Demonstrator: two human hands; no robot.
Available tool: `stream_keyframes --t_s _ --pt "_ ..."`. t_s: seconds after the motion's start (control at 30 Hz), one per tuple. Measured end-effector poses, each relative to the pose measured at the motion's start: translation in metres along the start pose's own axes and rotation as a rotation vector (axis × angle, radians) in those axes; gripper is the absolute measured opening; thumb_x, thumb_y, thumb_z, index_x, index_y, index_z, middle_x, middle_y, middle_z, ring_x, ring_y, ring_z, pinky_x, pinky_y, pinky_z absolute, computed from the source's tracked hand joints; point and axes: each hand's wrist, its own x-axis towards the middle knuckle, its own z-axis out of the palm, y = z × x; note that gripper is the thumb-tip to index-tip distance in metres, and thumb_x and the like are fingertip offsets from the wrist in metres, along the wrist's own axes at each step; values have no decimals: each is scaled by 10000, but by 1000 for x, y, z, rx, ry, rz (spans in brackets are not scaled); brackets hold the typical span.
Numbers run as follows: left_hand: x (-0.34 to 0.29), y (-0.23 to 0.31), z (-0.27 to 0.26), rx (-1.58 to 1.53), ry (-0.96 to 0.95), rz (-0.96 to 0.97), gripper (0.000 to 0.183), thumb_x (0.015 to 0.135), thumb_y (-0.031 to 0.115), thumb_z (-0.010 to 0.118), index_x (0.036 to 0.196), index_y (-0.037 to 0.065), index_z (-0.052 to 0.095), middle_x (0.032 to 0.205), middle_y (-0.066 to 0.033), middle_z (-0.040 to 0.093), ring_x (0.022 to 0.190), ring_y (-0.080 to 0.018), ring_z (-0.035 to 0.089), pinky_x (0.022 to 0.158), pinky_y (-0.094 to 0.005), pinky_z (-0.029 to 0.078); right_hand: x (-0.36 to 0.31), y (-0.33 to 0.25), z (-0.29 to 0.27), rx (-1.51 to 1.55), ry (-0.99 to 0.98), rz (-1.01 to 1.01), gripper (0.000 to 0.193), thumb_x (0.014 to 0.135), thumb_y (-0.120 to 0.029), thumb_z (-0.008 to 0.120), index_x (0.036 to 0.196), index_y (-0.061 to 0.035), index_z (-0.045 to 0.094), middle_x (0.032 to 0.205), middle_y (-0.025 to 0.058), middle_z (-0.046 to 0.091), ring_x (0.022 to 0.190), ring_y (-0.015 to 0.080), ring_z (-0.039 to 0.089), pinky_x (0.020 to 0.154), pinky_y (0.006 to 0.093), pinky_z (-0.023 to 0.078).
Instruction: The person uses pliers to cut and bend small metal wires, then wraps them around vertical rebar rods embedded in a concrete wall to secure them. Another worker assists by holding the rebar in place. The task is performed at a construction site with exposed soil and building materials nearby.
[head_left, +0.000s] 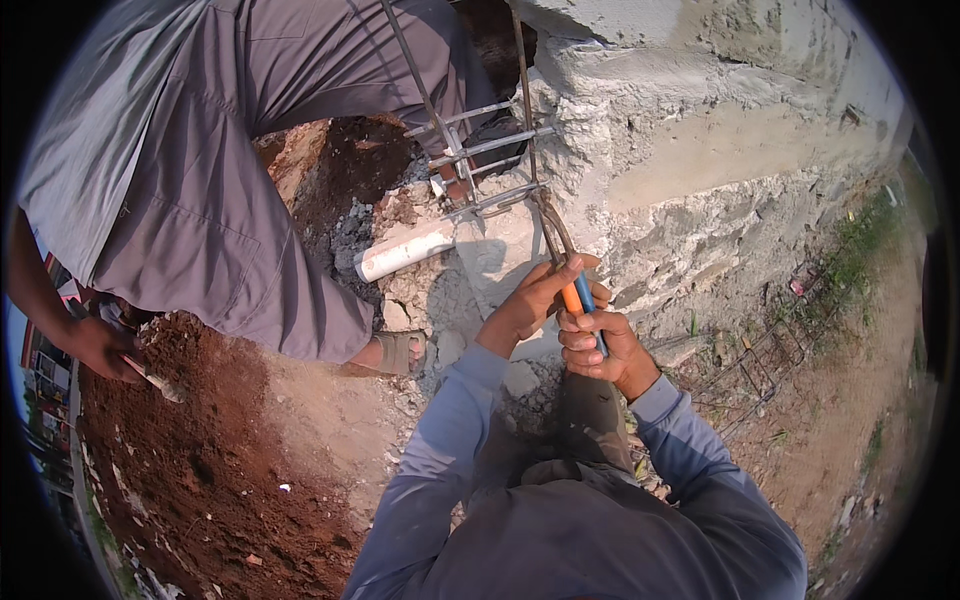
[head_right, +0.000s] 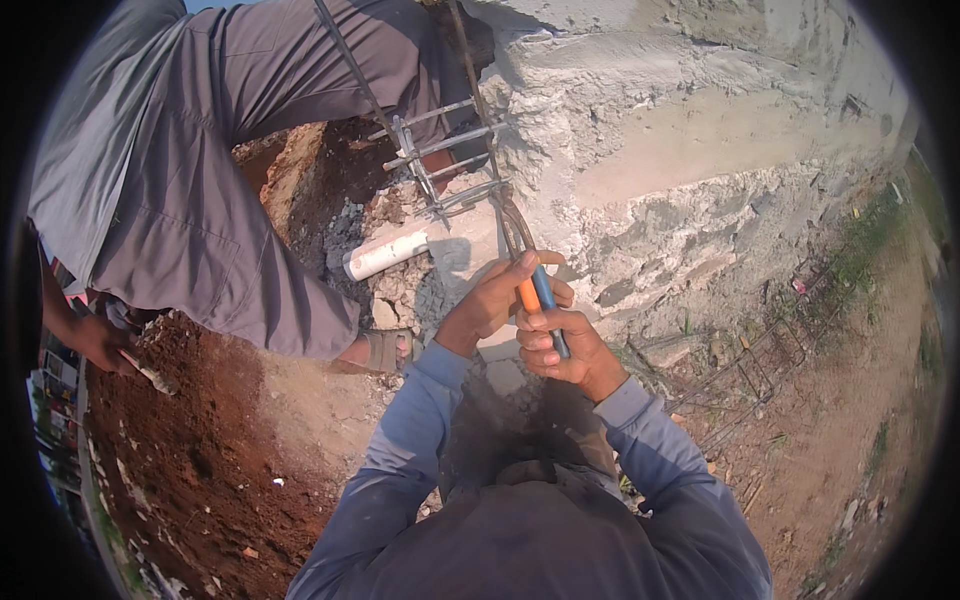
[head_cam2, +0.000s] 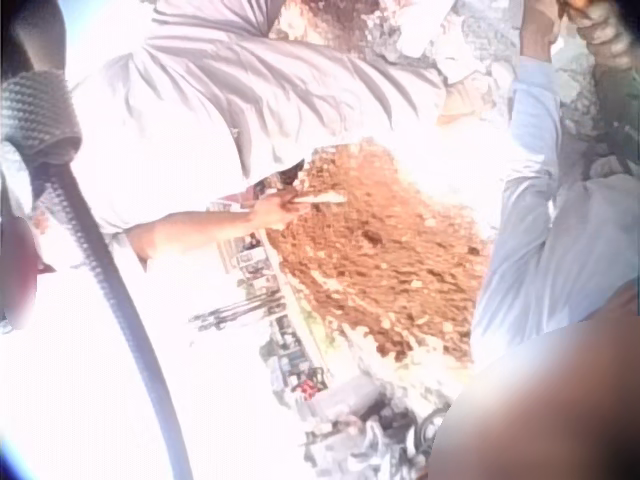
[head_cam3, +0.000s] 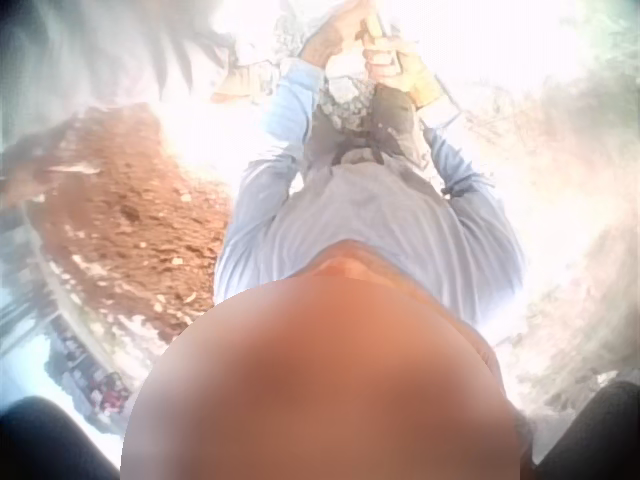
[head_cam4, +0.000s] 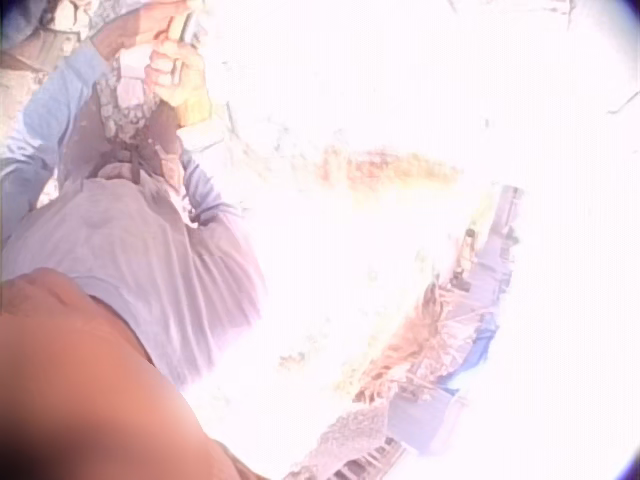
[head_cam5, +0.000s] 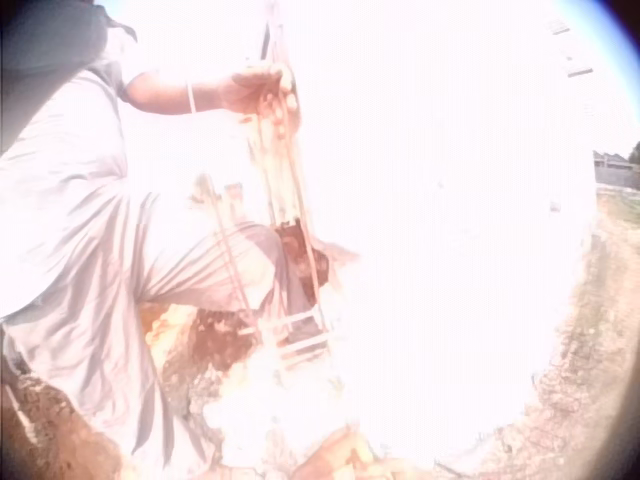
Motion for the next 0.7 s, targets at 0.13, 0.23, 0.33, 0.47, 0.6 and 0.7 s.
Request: stream_keyframes --t_s 0.13,0.23,0.33,0.47,0.6,0.7 --pt "42 -29 34 -232 236 33 385 1019 410 445 944 39 520 864 -185 702 801 -260 692 710 -356 569 -28 -22 23 -888 626 -83 236 859 -190 647 986 -16 552 662 16 525 484 179 540 436 314 424" --pt "53 -38 47 -95 478 72 344 1017 325 420 815 53 485 848 -213 713 646 -221 654 588 -319 540 -31 0 21 -2085 1010 -534 389 837 -179 641 1132 36 508 743 73 568 550 263 584 560 406 474" --pt "62 -43 44 99 608 46 347 1002 283 424 750 55 494 852 -233 720 541 -161 586 516 -290 484 -18 18 22 -2391 1151 -655 464 825 -160 626 1201 49 451 828 159 587 643 356 615 706 506 476" --pt "54 -47 33 375 598 4 580 996 422 467 570 34 524 736 -169 717 590 -148 599 568 -325 483 -13 14 6 -2184 1089 -564 371 862 -200 630 1118 32 493 700 165 593 570 365 591 580 455 470" --pt "43 -30 29 38 382 67 519 968 538 525 735 74 536 705 -115 657 668 -230 653 695 -374 550 -22 -12 12 -1785 894 -490 340 962 -344 589 988 -6 561 593 118 584 433 277 534 432 365 411" --pt "38 -6 33 -470 337 7 504 963 556 510 806 78 509 639 -100 605 611 -253 638 893 -445 565 -24 -9 13 -959 727 -281 454 997 -485 497 906 -47 573 582 35 556 377 129 471 384 282 359"
